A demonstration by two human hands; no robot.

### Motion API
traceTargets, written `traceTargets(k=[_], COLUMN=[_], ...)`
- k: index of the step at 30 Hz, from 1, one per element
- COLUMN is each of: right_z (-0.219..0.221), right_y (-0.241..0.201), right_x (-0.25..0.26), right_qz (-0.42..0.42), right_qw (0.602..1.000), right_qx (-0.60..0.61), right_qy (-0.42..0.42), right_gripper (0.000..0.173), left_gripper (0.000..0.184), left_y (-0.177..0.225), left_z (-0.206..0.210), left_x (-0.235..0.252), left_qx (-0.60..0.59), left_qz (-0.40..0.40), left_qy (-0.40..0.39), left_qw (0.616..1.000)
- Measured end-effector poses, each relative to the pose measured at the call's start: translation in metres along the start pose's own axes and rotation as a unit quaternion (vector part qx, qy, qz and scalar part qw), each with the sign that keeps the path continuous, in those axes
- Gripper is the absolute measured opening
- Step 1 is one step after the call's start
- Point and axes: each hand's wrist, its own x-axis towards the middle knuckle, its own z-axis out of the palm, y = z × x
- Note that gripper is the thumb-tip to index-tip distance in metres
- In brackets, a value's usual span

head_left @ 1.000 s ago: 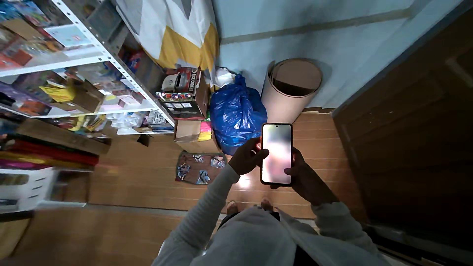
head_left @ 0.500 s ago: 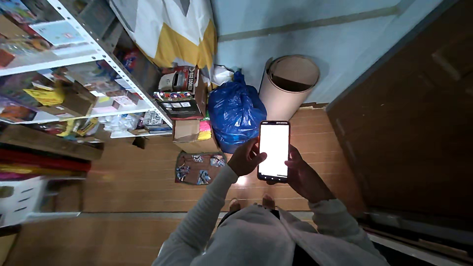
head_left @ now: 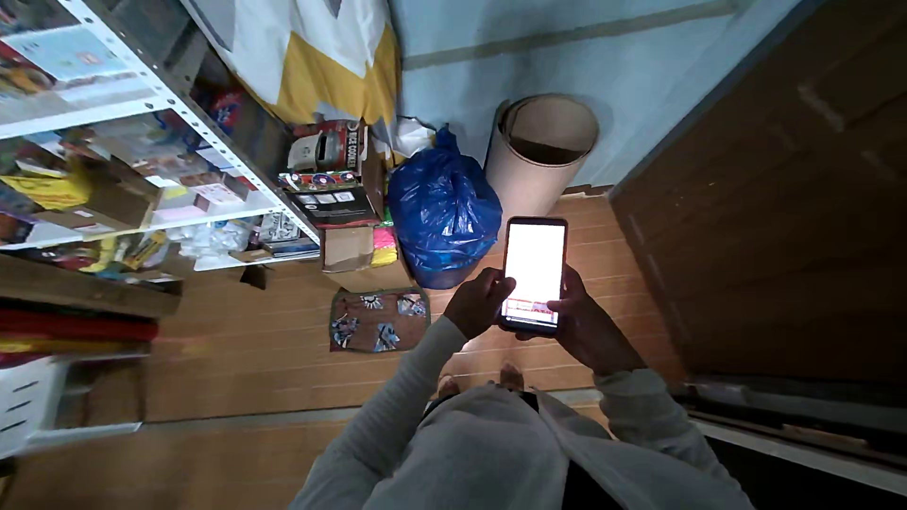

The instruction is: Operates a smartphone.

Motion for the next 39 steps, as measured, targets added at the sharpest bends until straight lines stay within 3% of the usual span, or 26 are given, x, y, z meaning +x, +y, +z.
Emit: traceTargets(k=[6, 14, 17, 23, 39], right_z=[-0.012, -0.028, -0.034, -0.046, -0.067], right_y=[-0.002, -0.003, -0.004, -0.009, -0.014], right_x=[-0.003, -0.005, -0.005, -0.005, -0.011], right_qz=[-0.002, -0.005, -0.007, -0.019, -0.027], right_qw=[1.0, 1.0, 1.0, 0.999, 0.999], right_qx=[0.006, 0.018, 0.02, 0.024, 0.032], right_qy=[0.012, 0.012, 0.018, 0.012, 0.03], right_gripper=[0.07, 0.071, 0.074, 0.072, 0.07], left_gripper=[0.042, 0.081, 0.078, 0.053, 0.052], left_y=[0.004, 0.004, 0.004, 0.017, 0.029], left_z=[-0.001, 0.012, 0.018, 0.028, 0.044], left_x=[0.003, 0.013, 0.019, 0.026, 0.038], left_qx=[0.033, 0.075, 0.062, 0.014, 0.027], left_qz=[0.022, 0.053, 0.051, 0.025, 0.033], left_qy=[-0.078, -0.129, -0.13, -0.109, -0.111], left_qw=[0.996, 0.987, 0.988, 0.994, 0.993])
